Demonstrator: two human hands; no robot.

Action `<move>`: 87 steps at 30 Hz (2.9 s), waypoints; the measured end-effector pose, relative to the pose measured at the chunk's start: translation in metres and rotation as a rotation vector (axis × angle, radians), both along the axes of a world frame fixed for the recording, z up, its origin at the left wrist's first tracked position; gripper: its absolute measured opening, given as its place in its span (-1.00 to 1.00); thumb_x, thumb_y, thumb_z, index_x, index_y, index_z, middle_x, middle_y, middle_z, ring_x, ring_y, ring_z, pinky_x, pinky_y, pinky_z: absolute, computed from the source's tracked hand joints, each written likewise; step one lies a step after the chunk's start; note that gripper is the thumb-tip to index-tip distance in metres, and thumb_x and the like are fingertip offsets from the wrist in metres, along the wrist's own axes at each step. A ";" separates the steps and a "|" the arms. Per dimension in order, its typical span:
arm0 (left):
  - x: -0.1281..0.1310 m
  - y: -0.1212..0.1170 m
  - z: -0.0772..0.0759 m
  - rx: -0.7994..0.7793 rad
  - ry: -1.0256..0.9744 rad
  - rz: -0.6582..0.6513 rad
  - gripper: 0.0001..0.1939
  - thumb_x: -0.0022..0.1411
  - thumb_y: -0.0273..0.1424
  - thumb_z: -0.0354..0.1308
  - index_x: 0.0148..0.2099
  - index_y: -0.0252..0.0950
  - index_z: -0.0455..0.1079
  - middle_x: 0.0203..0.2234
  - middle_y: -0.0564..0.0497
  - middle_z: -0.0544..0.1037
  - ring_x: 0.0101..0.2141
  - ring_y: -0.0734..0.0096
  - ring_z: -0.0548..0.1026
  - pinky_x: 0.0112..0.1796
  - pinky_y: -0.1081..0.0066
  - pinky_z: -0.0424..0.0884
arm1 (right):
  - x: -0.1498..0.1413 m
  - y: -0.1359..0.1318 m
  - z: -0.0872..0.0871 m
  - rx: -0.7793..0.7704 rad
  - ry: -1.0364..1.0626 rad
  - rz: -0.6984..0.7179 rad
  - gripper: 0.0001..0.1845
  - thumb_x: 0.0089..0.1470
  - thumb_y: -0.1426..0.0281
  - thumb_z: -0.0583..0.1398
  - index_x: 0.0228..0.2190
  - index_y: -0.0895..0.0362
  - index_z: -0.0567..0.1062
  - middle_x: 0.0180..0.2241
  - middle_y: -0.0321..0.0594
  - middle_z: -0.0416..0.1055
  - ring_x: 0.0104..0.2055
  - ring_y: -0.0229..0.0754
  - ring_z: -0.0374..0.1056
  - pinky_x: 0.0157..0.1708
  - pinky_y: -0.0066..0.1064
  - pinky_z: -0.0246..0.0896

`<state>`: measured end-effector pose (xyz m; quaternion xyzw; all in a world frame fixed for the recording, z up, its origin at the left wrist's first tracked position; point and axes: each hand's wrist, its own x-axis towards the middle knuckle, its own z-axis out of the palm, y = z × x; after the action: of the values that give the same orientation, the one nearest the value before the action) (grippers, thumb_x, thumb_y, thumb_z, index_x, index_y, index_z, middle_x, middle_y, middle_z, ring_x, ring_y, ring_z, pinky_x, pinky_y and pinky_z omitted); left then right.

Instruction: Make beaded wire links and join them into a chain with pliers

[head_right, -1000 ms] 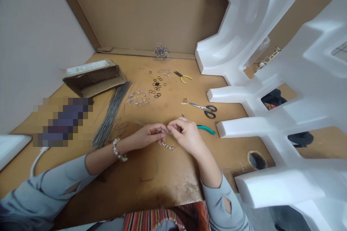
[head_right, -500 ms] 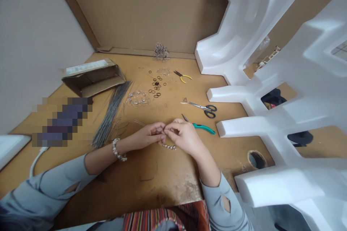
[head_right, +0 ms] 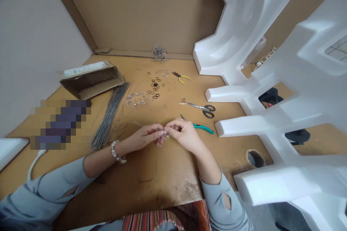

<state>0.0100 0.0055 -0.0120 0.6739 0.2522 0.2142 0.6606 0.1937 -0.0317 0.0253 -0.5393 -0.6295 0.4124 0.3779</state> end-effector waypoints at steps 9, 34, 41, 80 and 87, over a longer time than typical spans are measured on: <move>-0.002 -0.002 0.003 0.028 0.021 0.032 -0.73 0.26 -0.24 -0.04 -0.35 -0.34 0.26 -0.58 0.09 0.39 -0.54 0.58 0.33 -0.47 0.53 0.27 | 0.005 0.001 0.001 -0.192 0.165 -0.003 -0.71 -0.12 0.20 0.27 -0.39 0.16 0.51 -0.70 -0.41 0.29 -0.65 -0.38 0.17 -0.61 -0.50 0.09; -0.002 0.001 -0.004 0.342 0.250 0.297 -0.74 0.26 -0.32 -0.09 -0.43 -0.32 0.26 -0.60 0.12 0.38 -0.54 0.56 0.33 -0.45 0.52 0.22 | 0.004 0.003 -0.013 -0.108 0.035 0.005 -0.73 0.07 0.26 0.09 -0.25 0.16 0.43 -0.55 -0.30 0.43 -0.61 -0.31 0.37 -0.47 -0.44 0.30; -0.003 0.001 0.002 0.304 0.226 0.215 -0.76 0.25 -0.34 -0.08 -0.42 -0.33 0.26 -0.56 0.09 0.40 -0.50 0.55 0.33 -0.42 0.52 0.24 | 0.006 0.003 -0.009 -0.164 0.080 0.017 -0.76 0.02 0.21 0.16 -0.42 0.16 0.42 -0.59 -0.33 0.38 -0.61 -0.33 0.34 -0.52 -0.48 0.24; -0.004 -0.002 0.018 0.110 -0.070 0.334 -0.77 0.21 -0.28 0.03 -0.37 -0.35 0.33 -0.48 0.04 0.43 -0.39 0.50 0.39 -0.28 0.45 0.31 | 0.002 -0.005 -0.001 -0.047 -0.064 0.027 -0.65 0.06 0.16 0.12 -0.38 0.16 0.54 -0.77 -0.41 0.23 -0.74 -0.41 0.11 -0.67 -0.57 0.06; 0.002 -0.002 0.021 -0.188 -0.159 0.317 -0.78 0.14 -0.26 0.12 -0.38 -0.35 0.34 -0.47 0.05 0.40 -0.37 0.49 0.35 -0.26 0.44 0.27 | -0.001 -0.004 -0.007 -0.010 -0.103 0.077 -0.68 0.09 0.18 0.11 -0.40 0.14 0.54 -0.75 -0.39 0.26 -0.71 -0.40 0.15 -0.64 -0.56 0.08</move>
<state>0.0120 0.0038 0.0094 0.5420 0.3210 0.3437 0.6965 0.1927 -0.0358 0.0184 -0.5371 -0.6665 0.4014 0.3260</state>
